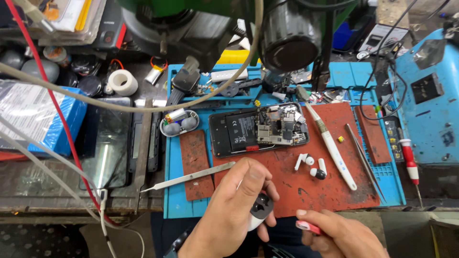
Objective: The person disassembles a white earbud charging case using a prying tool and tweezers, then removes the internal circuit board and battery.
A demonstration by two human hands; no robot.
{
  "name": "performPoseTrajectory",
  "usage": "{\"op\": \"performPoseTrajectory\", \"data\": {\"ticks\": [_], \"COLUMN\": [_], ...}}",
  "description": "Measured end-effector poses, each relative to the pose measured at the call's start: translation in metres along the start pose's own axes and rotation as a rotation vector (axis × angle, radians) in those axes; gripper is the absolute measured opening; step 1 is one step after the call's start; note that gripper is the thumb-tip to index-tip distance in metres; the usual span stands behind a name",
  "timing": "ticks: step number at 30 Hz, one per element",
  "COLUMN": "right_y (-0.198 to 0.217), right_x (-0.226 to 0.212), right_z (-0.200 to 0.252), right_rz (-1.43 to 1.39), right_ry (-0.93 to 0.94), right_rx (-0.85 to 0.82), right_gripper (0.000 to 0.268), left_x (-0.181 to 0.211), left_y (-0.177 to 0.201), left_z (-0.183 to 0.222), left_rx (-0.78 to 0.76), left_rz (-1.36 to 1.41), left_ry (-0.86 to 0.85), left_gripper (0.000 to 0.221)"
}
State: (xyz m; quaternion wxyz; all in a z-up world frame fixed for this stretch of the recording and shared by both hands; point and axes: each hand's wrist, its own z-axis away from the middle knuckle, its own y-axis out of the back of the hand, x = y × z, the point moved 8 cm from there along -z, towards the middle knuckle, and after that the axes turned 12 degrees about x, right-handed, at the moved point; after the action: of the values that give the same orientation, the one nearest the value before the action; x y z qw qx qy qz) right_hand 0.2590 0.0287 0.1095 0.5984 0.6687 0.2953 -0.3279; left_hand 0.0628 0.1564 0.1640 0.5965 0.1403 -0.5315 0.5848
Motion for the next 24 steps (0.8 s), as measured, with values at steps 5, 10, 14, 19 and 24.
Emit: {"op": "performPoseTrajectory", "data": {"ticks": [5,10,14,19,24], "right_y": [0.003,0.0,0.0,0.002,0.004], "right_x": [-0.034,-0.054,-0.066,-0.059,-0.051], "right_z": [-0.019,-0.029,-0.04,-0.045,-0.04], "right_rz": [0.13,0.399,0.319,0.268,0.354], "right_ry": [0.214,0.21,0.156,0.1,0.18], "right_rx": [-0.058,-0.034,-0.081,-0.101,-0.132], "right_gripper": [0.026,0.025,0.024,0.027,0.025], "left_x": [0.005,0.003,-0.001,-0.004,-0.006], "left_y": [0.001,0.001,0.007,0.013,0.01], "left_z": [0.004,0.003,-0.002,-0.007,-0.006], "left_rx": [-0.005,-0.03,-0.023,0.023,-0.035], "left_rz": [-0.043,0.012,0.208,0.327,0.343], "left_ry": [-0.049,-0.028,0.106,0.205,0.244], "left_gripper": [0.051,0.05,0.056,0.062,0.061]}}
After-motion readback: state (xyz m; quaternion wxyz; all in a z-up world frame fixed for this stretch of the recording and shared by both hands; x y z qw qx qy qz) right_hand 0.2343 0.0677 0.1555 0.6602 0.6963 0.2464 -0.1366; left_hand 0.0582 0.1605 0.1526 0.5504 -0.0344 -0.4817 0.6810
